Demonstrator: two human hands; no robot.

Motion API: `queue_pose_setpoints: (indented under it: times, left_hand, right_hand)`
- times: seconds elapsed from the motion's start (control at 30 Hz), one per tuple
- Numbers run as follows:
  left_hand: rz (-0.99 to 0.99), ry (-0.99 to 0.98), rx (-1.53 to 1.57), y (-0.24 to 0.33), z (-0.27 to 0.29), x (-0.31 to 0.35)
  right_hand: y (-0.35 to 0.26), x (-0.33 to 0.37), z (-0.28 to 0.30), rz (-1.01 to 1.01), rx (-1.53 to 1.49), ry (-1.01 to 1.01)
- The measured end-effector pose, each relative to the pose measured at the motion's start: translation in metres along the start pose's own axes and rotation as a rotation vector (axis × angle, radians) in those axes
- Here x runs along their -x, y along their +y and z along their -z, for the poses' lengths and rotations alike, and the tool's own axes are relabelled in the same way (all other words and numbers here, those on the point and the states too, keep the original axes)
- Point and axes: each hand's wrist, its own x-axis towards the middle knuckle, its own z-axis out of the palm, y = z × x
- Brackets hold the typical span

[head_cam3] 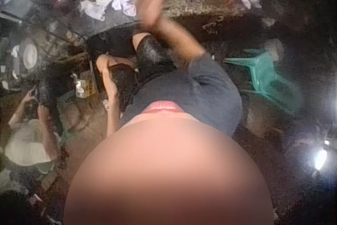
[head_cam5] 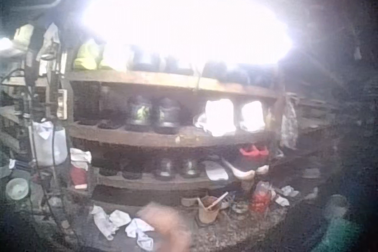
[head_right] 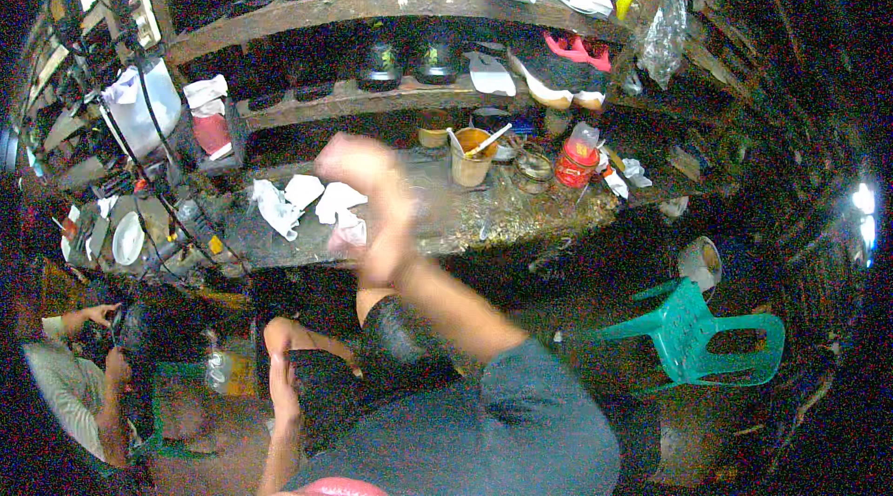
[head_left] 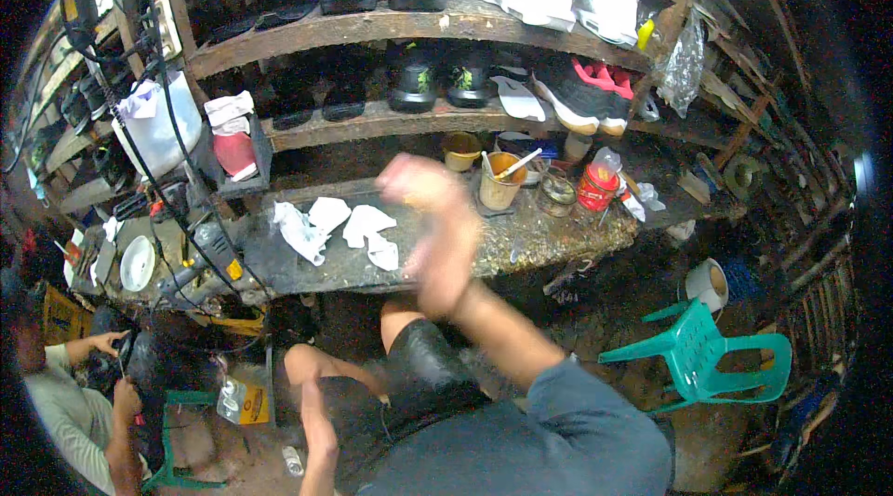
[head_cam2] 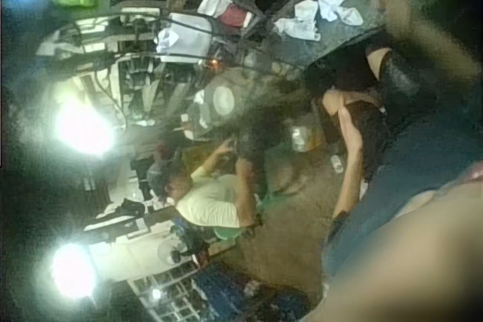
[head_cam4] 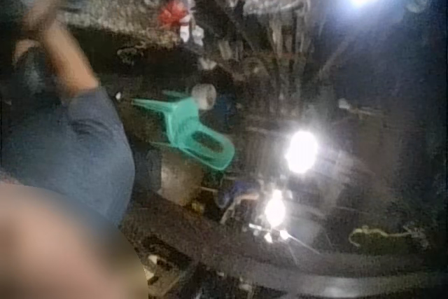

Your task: The person assembles a white Nike sneaker by hand, pressing a black perforated strap onto the white upper and smoothing it into place. They repeatedly pick up and set down the shoe, inspect the fit, and handle a small container and lid on the workbench.

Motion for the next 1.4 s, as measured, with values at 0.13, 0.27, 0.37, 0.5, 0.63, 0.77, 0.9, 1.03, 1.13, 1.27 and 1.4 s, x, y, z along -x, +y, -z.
queue_pose_setpoints:
  times: [0.13,0.27,0.37,0.5,0.63,0.77,0.9,1.03,1.13,1.27,1.4]
  left_hand:
    - [-0.076,-0.508,0.519,0.112,-0.115,-0.015]
    - [-0.061,-0.212,0.190,0.132,-0.177,0.027]
    - [-1.011,-0.627,-0.288,0.104,-0.177,-0.004]
    - [-1.311,-0.465,-0.866,0.054,-0.145,-0.085]
    - [-0.802,-0.319,-0.618,0.066,-0.115,-0.101]
    - [-0.606,-0.349,-0.514,0.127,-0.104,-0.093]
    - [-0.732,-0.407,-0.600,0.176,-0.116,-0.097]
    - [-0.829,-0.574,-0.716,0.221,-0.155,-0.098]
    - [-1.006,-0.804,-0.852,0.261,-0.203,-0.099]
    - [-1.497,-0.943,-0.958,0.298,-0.286,-0.114]
    - [-1.568,-0.909,-0.736,0.307,-0.379,-0.139]
  right_hand:
    - [-0.044,0.143,-0.085,0.091,-0.188,-0.508]
    - [-0.007,0.172,-0.055,0.003,0.110,-0.124]
    - [-0.029,0.162,-0.035,-1.333,-1.107,0.518]
    - [-0.076,0.112,0.006,-1.040,-1.261,0.369]
    - [-0.033,-0.003,0.139,-0.268,-0.311,0.244]
    - [0.055,-0.148,0.279,-0.121,0.511,0.646]
    - [0.138,-0.242,0.346,-0.237,1.213,0.544]
    - [0.183,-0.270,0.353,-0.502,1.337,0.467]
    - [0.187,-0.271,0.347,-0.562,1.403,0.373]
    - [0.167,-0.267,0.345,-0.535,1.452,0.323]
    - [0.131,-0.244,0.353,-0.362,1.434,0.369]
